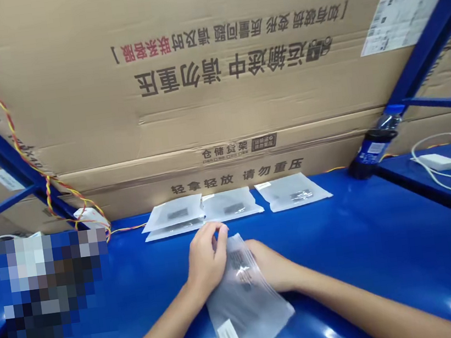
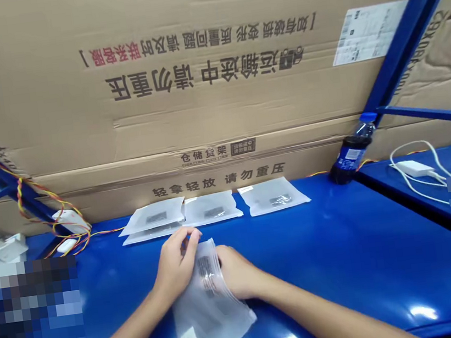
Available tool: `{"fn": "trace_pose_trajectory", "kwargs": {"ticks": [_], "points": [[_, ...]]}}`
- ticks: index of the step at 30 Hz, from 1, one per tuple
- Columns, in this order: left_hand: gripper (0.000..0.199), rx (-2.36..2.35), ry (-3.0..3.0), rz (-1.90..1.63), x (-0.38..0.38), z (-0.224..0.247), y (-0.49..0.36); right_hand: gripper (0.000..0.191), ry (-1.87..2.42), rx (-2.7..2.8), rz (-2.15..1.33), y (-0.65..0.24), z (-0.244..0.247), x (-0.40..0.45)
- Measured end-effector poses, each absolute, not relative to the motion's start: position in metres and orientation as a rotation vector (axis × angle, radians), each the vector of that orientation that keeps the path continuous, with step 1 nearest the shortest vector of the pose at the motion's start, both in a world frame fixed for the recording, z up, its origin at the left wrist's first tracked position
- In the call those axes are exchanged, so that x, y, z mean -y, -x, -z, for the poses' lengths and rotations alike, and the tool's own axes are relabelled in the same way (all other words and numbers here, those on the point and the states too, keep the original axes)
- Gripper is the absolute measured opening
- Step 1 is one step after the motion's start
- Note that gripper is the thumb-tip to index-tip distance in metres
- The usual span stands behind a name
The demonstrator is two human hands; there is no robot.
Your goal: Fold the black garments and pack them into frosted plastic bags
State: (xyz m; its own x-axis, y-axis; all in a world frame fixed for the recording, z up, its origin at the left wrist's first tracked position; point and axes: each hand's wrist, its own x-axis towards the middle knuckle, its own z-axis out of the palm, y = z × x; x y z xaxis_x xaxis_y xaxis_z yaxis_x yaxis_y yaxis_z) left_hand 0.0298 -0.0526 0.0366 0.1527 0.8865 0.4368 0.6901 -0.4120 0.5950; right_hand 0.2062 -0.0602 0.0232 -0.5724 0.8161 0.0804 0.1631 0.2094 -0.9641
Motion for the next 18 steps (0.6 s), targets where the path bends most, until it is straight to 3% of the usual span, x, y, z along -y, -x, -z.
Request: {"fn": "trace_pose_trajectory", "kwargs": {"ticks": [7,11,18], "points": [[0.046,-1.799,-2.324,-0.780,0.030,-0.039,-0.006,0.023,1.067,1.561,-1.269,-0.215,-0.034,0.058],[0.039,-1.942,-2.389,-0.655,0.018,-0.051,0.015,0.051,1.200,1.281,-1.289,-0.230,-0.046,0.055],[0.035,-2.138,-2.501,-0.473,0.010,-0.066,0.048,0.050,1.454,1.084,-1.006,-0.258,-0.027,0.104]]}}
